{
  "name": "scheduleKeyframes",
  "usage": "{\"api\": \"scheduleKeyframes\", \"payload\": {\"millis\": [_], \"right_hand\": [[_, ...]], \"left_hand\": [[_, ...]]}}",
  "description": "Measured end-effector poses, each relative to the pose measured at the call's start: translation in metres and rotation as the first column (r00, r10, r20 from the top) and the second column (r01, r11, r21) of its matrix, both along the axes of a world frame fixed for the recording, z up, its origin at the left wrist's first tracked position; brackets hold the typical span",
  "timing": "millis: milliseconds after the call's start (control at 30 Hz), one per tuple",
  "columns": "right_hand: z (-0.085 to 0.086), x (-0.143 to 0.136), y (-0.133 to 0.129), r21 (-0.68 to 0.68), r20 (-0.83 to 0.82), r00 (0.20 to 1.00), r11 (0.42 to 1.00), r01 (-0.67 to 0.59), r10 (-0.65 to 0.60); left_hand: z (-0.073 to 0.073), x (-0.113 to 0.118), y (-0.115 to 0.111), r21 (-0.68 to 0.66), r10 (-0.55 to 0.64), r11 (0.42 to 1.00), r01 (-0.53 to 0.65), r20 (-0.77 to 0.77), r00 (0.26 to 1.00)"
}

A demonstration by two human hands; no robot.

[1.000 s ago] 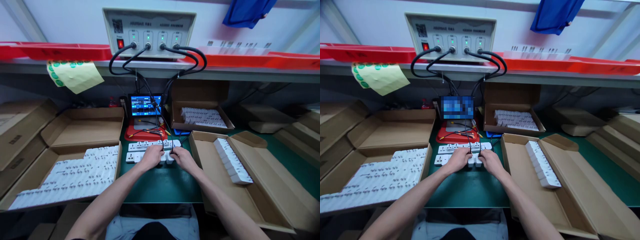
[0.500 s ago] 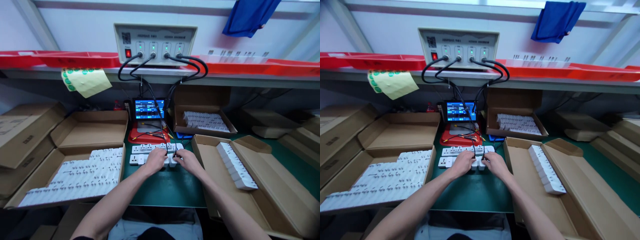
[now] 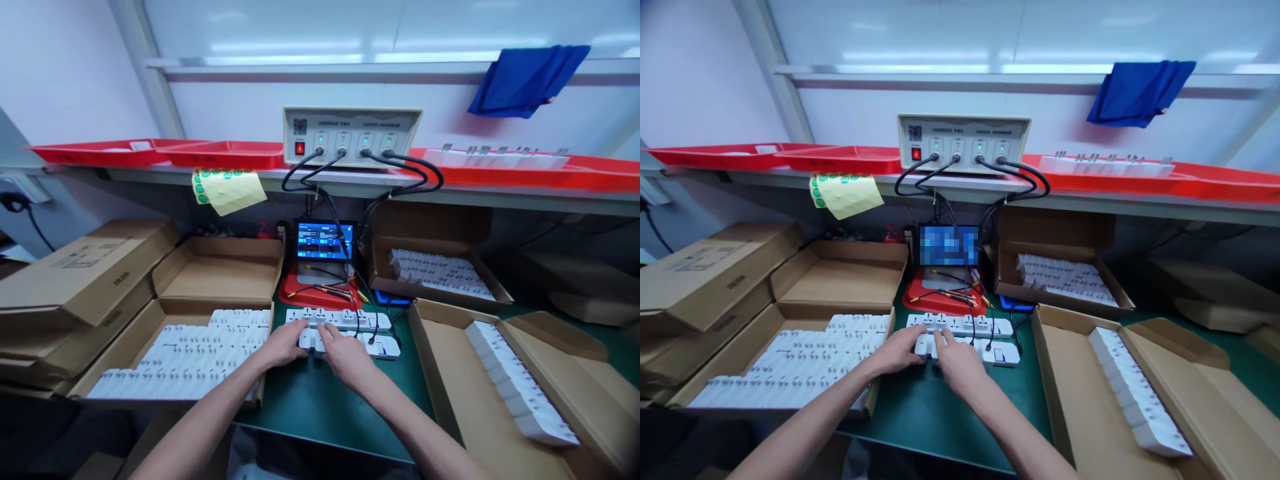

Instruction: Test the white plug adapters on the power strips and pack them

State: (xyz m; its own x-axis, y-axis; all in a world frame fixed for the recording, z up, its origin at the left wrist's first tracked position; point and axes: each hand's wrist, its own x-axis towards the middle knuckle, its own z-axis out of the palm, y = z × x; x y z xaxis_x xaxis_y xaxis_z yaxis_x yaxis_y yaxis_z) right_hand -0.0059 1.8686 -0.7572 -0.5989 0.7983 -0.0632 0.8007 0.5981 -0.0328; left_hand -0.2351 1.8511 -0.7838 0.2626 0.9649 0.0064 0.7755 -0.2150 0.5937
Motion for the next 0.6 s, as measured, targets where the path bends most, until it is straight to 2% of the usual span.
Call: {"api": "scheduleKeyframes", "payload": {"millis": [67, 133, 267, 400, 467, 500, 567, 600], "right_hand": [[0.001, -0.017, 0.007, -0.054, 0.008, 1.0, 0.998, -0.013, 0.014], [0.005, -0.02, 0.012, -0.084, -0.022, 0.999, 0.996, -0.038, 0.037], [0.018, -0.002, 0.003, -0.073, -0.131, 0.989, 0.995, -0.075, 0.065], [0.027, 0.015, -0.013, -0.105, -0.24, 0.96, 0.979, -0.174, 0.145], [0.028, 0.018, -0.018, -0.107, -0.36, 0.919, 0.972, -0.21, 0.159], [0.027, 0.019, -0.019, -0.097, -0.43, 0.889, 0.971, -0.221, 0.159], [0.025, 0.017, -0.021, -0.058, -0.547, 0.82, 0.97, -0.238, 0.168], [0.024, 0.016, -0.023, -0.032, -0.586, 0.79, 0.969, -0.245, 0.181]], "left_hand": [[-0.001, 0.002, 0.0, 0.008, 0.008, 1.0, -0.008, 0.048, 0.999], [0.0, 0.004, -0.001, 0.031, 0.019, 0.999, -0.023, 0.109, 0.994], [0.007, 0.003, -0.008, 0.07, 0.018, 0.997, -0.041, 0.31, 0.951], [0.015, 0.006, -0.02, 0.057, -0.003, 0.998, -0.029, 0.492, 0.87], [0.017, 0.01, -0.027, 0.028, 0.031, 0.998, -0.062, 0.621, 0.784], [0.018, 0.011, -0.032, -0.005, 0.065, 0.996, -0.087, 0.695, 0.716], [0.02, 0.015, -0.042, -0.118, 0.141, 0.99, -0.076, 0.835, 0.533], [0.02, 0.016, -0.047, -0.183, 0.176, 0.983, -0.027, 0.884, 0.433]]}}
